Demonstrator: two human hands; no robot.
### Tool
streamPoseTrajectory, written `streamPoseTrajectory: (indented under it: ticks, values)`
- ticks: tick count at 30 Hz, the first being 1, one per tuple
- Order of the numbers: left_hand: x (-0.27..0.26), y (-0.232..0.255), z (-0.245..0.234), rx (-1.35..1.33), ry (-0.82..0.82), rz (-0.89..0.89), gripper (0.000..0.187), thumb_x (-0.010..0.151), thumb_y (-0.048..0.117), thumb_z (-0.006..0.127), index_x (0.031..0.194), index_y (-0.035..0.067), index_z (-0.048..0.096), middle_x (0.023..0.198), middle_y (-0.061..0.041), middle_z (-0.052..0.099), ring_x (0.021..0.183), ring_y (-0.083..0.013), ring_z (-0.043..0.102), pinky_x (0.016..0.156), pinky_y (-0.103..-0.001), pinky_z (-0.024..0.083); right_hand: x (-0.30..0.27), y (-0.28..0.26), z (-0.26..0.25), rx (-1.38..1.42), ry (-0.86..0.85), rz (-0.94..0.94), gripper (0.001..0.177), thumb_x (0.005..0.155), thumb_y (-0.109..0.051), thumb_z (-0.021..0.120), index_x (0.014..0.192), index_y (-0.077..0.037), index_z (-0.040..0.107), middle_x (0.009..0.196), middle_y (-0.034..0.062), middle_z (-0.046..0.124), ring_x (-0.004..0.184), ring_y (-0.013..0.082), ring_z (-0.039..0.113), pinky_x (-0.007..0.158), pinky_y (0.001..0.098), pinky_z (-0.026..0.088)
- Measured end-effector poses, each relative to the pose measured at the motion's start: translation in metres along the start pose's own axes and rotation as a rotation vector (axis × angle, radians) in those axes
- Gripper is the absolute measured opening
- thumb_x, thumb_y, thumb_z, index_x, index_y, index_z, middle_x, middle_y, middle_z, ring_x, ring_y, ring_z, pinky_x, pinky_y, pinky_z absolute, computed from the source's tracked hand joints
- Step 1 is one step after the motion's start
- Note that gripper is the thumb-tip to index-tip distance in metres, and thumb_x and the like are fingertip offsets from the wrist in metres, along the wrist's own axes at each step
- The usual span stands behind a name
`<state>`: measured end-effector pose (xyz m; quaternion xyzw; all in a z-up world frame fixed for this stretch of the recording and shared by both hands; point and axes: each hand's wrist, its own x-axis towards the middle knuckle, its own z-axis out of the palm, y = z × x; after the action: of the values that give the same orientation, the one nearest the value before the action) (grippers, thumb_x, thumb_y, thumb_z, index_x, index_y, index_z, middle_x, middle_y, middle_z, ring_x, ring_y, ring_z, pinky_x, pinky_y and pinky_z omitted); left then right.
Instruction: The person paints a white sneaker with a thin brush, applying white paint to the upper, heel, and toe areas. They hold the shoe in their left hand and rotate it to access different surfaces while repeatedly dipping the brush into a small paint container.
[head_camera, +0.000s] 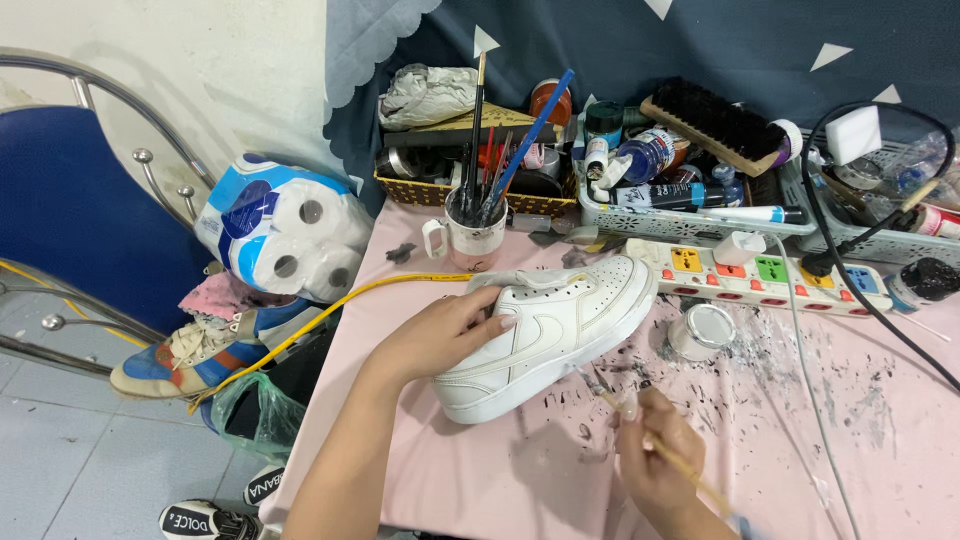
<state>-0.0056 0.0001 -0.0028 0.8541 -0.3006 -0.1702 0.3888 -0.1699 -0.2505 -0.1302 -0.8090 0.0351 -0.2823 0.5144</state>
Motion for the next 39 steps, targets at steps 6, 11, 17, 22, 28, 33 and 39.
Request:
streamPoseTrajectory:
  ticks: [6, 11, 17, 22, 28, 33, 39]
  values:
    - [0.0, 0.001, 0.0, -0.018, 0.006, 0.015, 0.041, 0.097, 0.045, 0.054, 0.118, 0.01, 0.061, 0.081, -0.013, 0.069, 0.071, -0.0269, 0.064, 0.065, -0.038, 0.049, -0.015, -0.005, 0.03, -0.126, -0.17, -0.751, 0.02, 0.09, 0.005, 0.063, 0.089, -0.01, 0.051, 0.075, 0.0075, 0.06, 0.059, 0.0205, 0.058, 0.047, 0.0327, 0.044]
    - [0.0, -0.002, 0.0, -0.012, 0.005, 0.027, 0.041, 0.098, 0.045, 0.055, 0.117, 0.009, 0.06, 0.083, -0.014, 0.07, 0.072, -0.0272, 0.064, 0.066, -0.038, 0.049, -0.024, -0.004, 0.033, 0.469, -0.277, -0.249, 0.026, 0.097, 0.007, 0.062, 0.081, -0.007, 0.046, 0.073, 0.01, 0.064, 0.057, 0.0152, 0.064, 0.041, 0.0282, 0.048]
    - [0.001, 0.0, 0.0, -0.001, -0.013, 0.008, 0.04, 0.098, 0.044, 0.054, 0.116, 0.009, 0.06, 0.086, -0.014, 0.07, 0.075, -0.0277, 0.065, 0.068, -0.039, 0.049, 0.024, 0.018, -0.022, 0.286, -0.022, -0.017, 0.007, 0.094, 0.004, 0.054, 0.09, 0.0, 0.052, 0.074, 0.0147, 0.071, 0.049, 0.01, 0.064, 0.038, 0.0238, 0.051]
    - [0.001, 0.003, -0.001, 0.009, -0.019, -0.008, 0.04, 0.098, 0.045, 0.054, 0.115, 0.009, 0.06, 0.085, -0.014, 0.071, 0.075, -0.0276, 0.065, 0.068, -0.039, 0.049, 0.037, 0.015, -0.054, 0.213, 0.097, -0.157, 0.017, 0.102, 0.002, 0.053, 0.088, -0.004, 0.043, 0.075, 0.0111, 0.065, 0.052, 0.0071, 0.06, 0.041, 0.0213, 0.049]
    - [-0.001, 0.005, -0.002, -0.022, -0.023, -0.012, 0.038, 0.097, 0.044, 0.054, 0.114, 0.011, 0.06, 0.085, -0.013, 0.071, 0.074, -0.0266, 0.065, 0.068, -0.038, 0.049, 0.025, 0.016, -0.018, 0.296, -0.258, -0.322, 0.02, 0.099, 0.001, 0.061, 0.082, -0.006, 0.052, 0.066, 0.0086, 0.067, 0.054, 0.0095, 0.06, 0.04, 0.0196, 0.046]
    - [0.0, 0.006, -0.002, 0.018, -0.047, -0.043, 0.038, 0.097, 0.045, 0.054, 0.113, 0.011, 0.061, 0.078, -0.014, 0.069, 0.07, -0.0269, 0.063, 0.066, -0.038, 0.048, 0.049, 0.026, -0.044, 0.373, -0.122, 0.006, 0.016, 0.097, 0.001, 0.055, 0.083, -0.003, 0.049, 0.071, 0.012, 0.066, 0.049, 0.01, 0.057, 0.036, 0.0204, 0.047]
    - [0.0, 0.009, -0.002, 0.029, -0.06, -0.103, 0.038, 0.096, 0.045, 0.055, 0.114, 0.013, 0.062, 0.075, -0.011, 0.066, 0.069, -0.0238, 0.059, 0.064, -0.037, 0.045, 0.101, 0.03, -0.081, 0.278, -0.055, -0.068, 0.019, 0.104, -0.003, 0.052, 0.088, -0.004, 0.044, 0.078, 0.0116, 0.065, 0.056, 0.0078, 0.06, 0.041, 0.0213, 0.049]
